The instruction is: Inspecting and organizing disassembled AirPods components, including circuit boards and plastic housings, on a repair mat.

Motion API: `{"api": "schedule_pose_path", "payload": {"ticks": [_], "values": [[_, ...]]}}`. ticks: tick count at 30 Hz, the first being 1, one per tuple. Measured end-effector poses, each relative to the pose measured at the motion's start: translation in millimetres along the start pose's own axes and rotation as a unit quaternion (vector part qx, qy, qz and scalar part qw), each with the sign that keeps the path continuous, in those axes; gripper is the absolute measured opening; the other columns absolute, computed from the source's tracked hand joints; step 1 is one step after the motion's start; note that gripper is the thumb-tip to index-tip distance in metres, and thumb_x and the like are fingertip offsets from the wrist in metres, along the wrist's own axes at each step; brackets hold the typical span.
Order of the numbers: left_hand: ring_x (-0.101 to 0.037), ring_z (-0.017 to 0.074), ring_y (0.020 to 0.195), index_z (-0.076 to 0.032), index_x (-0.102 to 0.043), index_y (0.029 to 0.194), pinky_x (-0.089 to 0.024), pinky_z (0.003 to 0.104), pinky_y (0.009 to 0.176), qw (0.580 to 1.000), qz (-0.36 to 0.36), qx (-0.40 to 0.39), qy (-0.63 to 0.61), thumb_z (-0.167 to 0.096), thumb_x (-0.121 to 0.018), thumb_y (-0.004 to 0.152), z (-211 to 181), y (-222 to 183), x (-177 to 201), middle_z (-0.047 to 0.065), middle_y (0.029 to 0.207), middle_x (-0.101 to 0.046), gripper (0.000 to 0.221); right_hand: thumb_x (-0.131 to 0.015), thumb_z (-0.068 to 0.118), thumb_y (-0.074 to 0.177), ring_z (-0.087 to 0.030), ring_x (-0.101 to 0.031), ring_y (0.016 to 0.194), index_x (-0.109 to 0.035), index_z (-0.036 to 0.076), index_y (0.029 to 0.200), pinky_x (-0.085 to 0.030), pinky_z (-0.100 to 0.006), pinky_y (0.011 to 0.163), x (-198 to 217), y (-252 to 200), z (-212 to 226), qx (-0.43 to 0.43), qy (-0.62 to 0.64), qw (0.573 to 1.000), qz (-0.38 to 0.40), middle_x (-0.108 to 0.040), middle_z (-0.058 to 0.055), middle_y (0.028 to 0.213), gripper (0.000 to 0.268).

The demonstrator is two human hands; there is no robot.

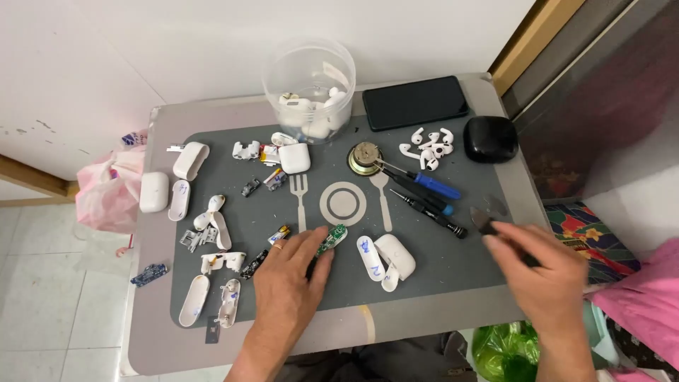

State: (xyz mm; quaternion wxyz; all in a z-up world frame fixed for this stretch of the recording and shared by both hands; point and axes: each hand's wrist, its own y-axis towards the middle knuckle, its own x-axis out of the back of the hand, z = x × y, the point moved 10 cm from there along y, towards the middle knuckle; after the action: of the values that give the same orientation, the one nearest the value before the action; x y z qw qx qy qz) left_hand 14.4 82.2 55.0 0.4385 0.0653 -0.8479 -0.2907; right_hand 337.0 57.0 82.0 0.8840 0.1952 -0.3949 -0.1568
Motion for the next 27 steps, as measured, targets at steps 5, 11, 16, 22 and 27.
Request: {"api": "schedule_pose_path", "payload": {"ticks": [5, 11, 16, 22, 27], "values": [[-0.063, 0.0242, 0.081, -0.016, -0.075, 0.117, -0.055, 0.036, 0.074, 1.000, -0.001, -0.007, -0.008, -0.016, -0.073, 0.095, 0.2, -0.8, -0.8, 0.000, 0.106, -0.075, 0.022, -0.080, 0.031, 0.086, -0.014, -0.062, 0.063, -0.078, 0.015, 0.114, -0.047, -0.034, 0.055, -51.4, 3.3, -16.7, 0.002, -0.194, 0.976, 0.097, -0.072, 0.005, 0.097, 0.032], [-0.066, 0.0251, 0.085, -0.015, -0.076, 0.117, -0.056, 0.039, 0.075, 0.999, 0.010, 0.010, -0.030, -0.018, -0.072, 0.095, 5.1, -1.3, -2.0, 0.002, 0.107, -0.076, 0.022, -0.075, 0.032, 0.091, -0.016, -0.060, 0.064, -0.077, 0.018, 0.091, -0.044, -0.039, 0.054, -72.6, 2.2, -31.1, -0.077, -0.208, 0.962, 0.156, -0.064, 0.007, 0.080, 0.015], [-0.065, 0.0262, 0.085, -0.014, -0.075, 0.117, -0.056, 0.040, 0.075, 0.999, 0.010, 0.012, -0.051, -0.016, -0.071, 0.095, 6.3, -0.6, -1.6, 0.003, 0.107, -0.076, 0.023, -0.080, 0.017, 0.085, -0.013, -0.059, 0.058, -0.077, 0.008, 0.090, -0.046, -0.032, 0.061, -45.6, -1.3, -11.9, -0.083, -0.125, 0.981, 0.120, -0.068, 0.000, 0.069, 0.010], [-0.066, 0.0270, 0.084, -0.012, -0.074, 0.117, -0.055, 0.041, 0.078, 0.998, 0.019, 0.010, -0.066, -0.018, -0.071, 0.096, 6.6, 0.5, -3.2, 0.004, 0.106, -0.075, 0.023, -0.080, -0.001, 0.093, -0.017, -0.063, 0.066, -0.077, -0.002, 0.089, -0.051, -0.031, 0.065, 15.1, 18.2, 49.6, 0.002, -0.115, 0.993, 0.025, -0.073, -0.009, 0.084, 0.004], [-0.067, 0.0277, 0.088, -0.011, -0.074, 0.119, -0.056, 0.042, 0.080, 0.998, 0.011, 0.010, -0.068, -0.018, -0.073, 0.096, 8.6, -3.4, -3.0, 0.006, 0.109, -0.076, 0.024, -0.078, 0.012, 0.093, -0.015, -0.060, 0.055, -0.080, 0.007, 0.100, -0.050, -0.034, 0.059, 1.3, 27.5, 58.3, 0.031, -0.194, 0.975, 0.104, -0.077, -0.003, 0.092, 0.008]]}}
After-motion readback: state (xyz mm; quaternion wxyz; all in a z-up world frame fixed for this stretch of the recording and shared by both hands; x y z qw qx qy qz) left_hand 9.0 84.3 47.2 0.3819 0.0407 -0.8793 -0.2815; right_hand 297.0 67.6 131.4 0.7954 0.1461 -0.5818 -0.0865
